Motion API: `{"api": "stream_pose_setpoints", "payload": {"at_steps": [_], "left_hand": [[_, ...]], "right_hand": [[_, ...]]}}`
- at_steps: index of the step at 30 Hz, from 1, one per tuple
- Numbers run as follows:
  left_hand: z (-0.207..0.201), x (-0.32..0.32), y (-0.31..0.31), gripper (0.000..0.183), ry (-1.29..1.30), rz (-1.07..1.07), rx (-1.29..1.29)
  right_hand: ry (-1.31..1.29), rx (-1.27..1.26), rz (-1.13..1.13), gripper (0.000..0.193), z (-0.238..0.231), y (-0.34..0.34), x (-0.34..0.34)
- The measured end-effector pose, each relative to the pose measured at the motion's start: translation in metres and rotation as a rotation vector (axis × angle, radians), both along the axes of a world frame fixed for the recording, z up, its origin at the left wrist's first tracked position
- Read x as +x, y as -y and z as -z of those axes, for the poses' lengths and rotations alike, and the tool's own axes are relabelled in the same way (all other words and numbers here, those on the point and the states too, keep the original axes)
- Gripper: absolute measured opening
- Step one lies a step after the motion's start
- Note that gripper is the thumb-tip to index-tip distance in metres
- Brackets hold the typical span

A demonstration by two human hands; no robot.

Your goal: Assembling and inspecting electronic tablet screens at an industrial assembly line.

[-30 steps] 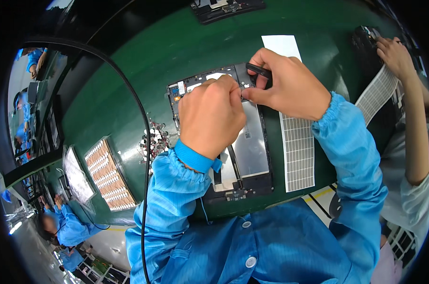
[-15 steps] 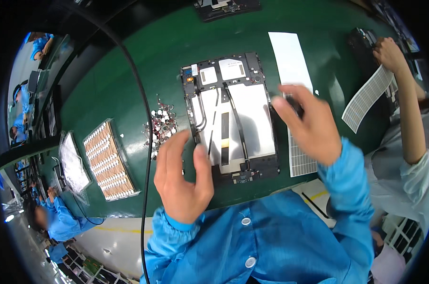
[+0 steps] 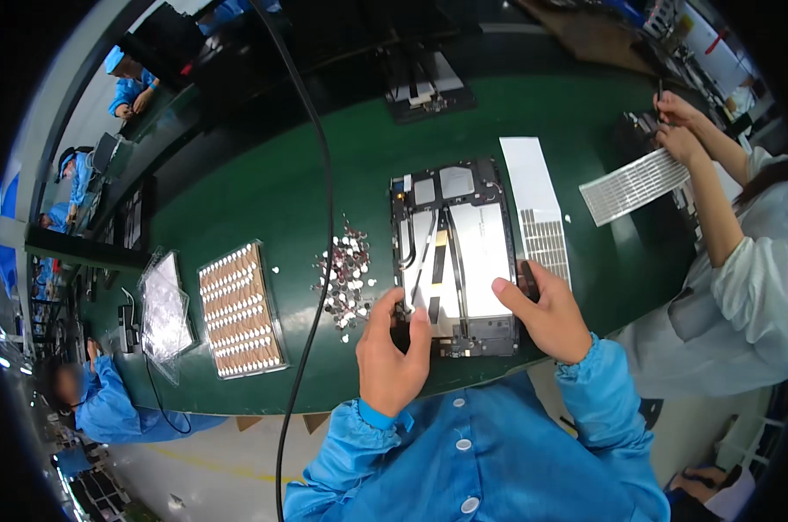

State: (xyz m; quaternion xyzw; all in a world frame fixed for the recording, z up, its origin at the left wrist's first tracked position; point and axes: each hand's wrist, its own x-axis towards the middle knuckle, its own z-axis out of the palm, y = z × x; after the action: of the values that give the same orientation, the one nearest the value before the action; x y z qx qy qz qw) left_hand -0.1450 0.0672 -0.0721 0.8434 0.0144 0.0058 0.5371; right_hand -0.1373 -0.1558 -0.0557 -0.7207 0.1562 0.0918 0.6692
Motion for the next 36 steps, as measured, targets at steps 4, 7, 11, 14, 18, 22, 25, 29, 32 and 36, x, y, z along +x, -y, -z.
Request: {"api": "stream_pose_setpoints", "payload": {"at_steps": [4,7,11,14,18,22,25,29,32,36], "left_hand": [[-0.003,-0.005,0.0,0.038,0.058,0.003,-0.1],[-0.014,-0.003,-0.008,0.035,0.182,0.05,-0.038],[-0.011,0.006,-0.021,0.022,0.193,0.058,-0.076],[-0.015,0.001,-0.041,0.019,0.193,0.055,-0.019],[-0.015,-0.001,-0.048,0.016,0.139,0.04,-0.029],[-0.017,-0.004,-0.052,0.015,0.144,0.009,-0.005],[-0.017,-0.011,-0.051,0.015,0.157,0.03,0.005],[-0.011,-0.019,-0.036,0.014,0.176,0.114,-0.008],[-0.011,-0.034,-0.042,0.014,0.203,0.154,0.015],[-0.005,-0.055,-0.051,0.014,0.243,0.18,0.006]], "right_hand": [[0.047,0.094,0.178,0.024,-0.007,0.039,0.043],[0.193,0.115,0.18,0.012,-0.026,0.106,0.123],[0.127,-0.146,0.284,0.026,-0.032,0.191,0.247],[0.086,-0.209,0.249,0.032,-0.001,0.232,0.323],[0.017,-0.174,0.332,0.033,0.081,0.325,0.398],[-0.023,-0.703,0.23,0.029,0.08,0.301,0.411],[-0.038,-1.327,0.206,0.041,0.009,0.213,0.376],[0.475,-1.199,0.195,0.046,-0.046,0.142,0.303],[0.706,-0.848,-0.116,0.035,-0.074,0.057,0.178],[0.597,-0.814,-0.097,0.03,-0.031,0.04,0.022]]}}
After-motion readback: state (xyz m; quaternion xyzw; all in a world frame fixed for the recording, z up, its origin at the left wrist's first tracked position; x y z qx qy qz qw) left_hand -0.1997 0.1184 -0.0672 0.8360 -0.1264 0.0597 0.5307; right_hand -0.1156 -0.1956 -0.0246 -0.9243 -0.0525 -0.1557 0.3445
